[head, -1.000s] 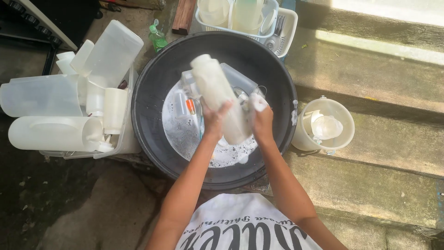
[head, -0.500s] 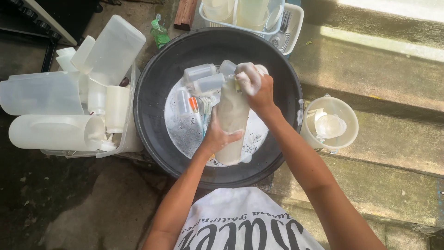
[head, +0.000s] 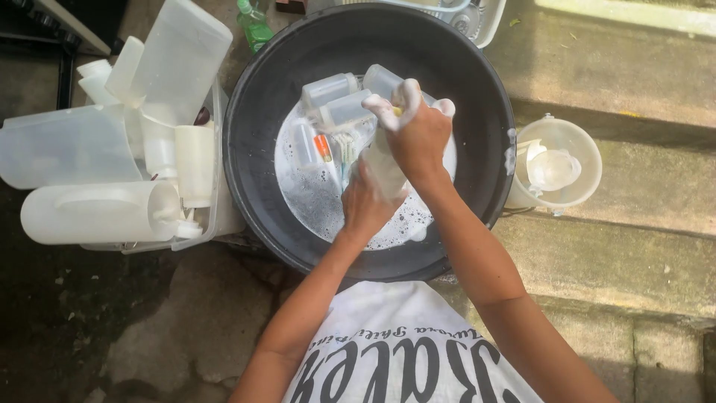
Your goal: Washing various plastic containers and bottles in a large basin with soapy water.
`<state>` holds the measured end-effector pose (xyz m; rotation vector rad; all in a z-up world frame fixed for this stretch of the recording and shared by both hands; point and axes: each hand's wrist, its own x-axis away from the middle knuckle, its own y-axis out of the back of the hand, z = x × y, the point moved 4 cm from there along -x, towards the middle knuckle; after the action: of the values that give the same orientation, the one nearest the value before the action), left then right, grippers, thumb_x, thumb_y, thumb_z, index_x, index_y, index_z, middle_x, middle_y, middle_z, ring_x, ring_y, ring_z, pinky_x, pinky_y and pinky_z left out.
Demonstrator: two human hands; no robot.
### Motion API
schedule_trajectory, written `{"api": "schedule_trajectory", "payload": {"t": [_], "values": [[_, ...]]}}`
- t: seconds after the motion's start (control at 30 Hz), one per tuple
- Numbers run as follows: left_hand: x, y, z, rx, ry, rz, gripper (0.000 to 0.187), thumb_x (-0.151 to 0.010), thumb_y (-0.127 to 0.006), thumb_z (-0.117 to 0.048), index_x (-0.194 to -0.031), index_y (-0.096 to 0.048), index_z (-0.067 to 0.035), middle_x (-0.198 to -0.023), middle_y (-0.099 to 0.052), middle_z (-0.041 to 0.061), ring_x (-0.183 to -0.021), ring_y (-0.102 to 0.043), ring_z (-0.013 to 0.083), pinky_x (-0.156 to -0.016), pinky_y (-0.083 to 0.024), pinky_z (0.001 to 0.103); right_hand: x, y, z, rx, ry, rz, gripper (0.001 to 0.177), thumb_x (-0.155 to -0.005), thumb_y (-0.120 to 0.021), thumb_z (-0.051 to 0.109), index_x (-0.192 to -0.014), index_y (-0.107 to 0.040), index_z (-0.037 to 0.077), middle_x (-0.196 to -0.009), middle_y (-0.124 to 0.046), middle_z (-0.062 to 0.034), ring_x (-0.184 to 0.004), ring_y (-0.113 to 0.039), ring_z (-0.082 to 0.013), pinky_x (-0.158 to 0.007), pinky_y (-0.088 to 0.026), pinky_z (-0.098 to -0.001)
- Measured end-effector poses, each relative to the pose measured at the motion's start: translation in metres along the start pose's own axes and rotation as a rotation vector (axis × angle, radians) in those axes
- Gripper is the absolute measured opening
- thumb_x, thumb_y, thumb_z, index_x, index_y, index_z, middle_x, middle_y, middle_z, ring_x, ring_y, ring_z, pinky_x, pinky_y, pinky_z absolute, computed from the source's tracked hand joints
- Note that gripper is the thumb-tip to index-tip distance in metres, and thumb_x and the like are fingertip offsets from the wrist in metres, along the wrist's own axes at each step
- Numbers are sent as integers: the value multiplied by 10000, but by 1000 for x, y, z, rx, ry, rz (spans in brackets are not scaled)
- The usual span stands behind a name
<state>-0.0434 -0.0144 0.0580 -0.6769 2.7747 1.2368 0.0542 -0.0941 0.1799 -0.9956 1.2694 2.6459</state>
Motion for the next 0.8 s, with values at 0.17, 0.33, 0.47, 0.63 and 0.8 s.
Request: {"api": "schedule_trajectory", "payload": {"t": [0.17,0.33,0.47,0.63,0.8], "values": [[-18,-4,33,1225,3,794,1184,-698,-951,-304,-1600,-261,30,-1457,-500,300,-1346,-534,390,-1165,-466,493,17,-39,-82,-1106,-341,164,429,-1094,-610,434,-858,-572,78,-778,-495,46,-711,-440,-71,-617,-391,-277],[-29,7,9,454,-39,576,1144,-697,-928,-292,-1602,-266,-68,-1424,-576,228,-1328,-561,358,-1124,-450,449,29,-53,-131,-901,-479,70,466,-1082,-562,474,-813,-568,94,-700,-525,51,-627,-500,-43,-559,-412,-230],[-42,23,32,240,45,350,1145,-654,-915,-406,-1549,-291,-61,-1389,-591,184,-1246,-596,277,-1044,-495,393,55,-46,-194,-1041,-788,-96,522,-1151,-448,511,-864,-485,76,-665,-505,-45,-503,-522,-113,-410,-347,-276],[-31,-26,50,857,-58,418,977,-866,-818,-469,-1562,-290,-33,-1477,-525,182,-1366,-521,262,-1140,-435,407,87,-24,-97,-786,-610,426,570,-909,-595,219,-1407,-322,183,-1067,-680,-83,-597,-617,-77,-442,-473,-254],[-36,-79,49,1468,229,362,727,-1046,-513,-516,-1554,-303,-39,-1440,-507,124,-1315,-530,221,-1104,-473,406,136,-41,-121,-936,-736,316,600,-959,-667,245,-1523,-478,165,-1132,-717,-135,-816,-653,-93,-645,-553,-239]]}}
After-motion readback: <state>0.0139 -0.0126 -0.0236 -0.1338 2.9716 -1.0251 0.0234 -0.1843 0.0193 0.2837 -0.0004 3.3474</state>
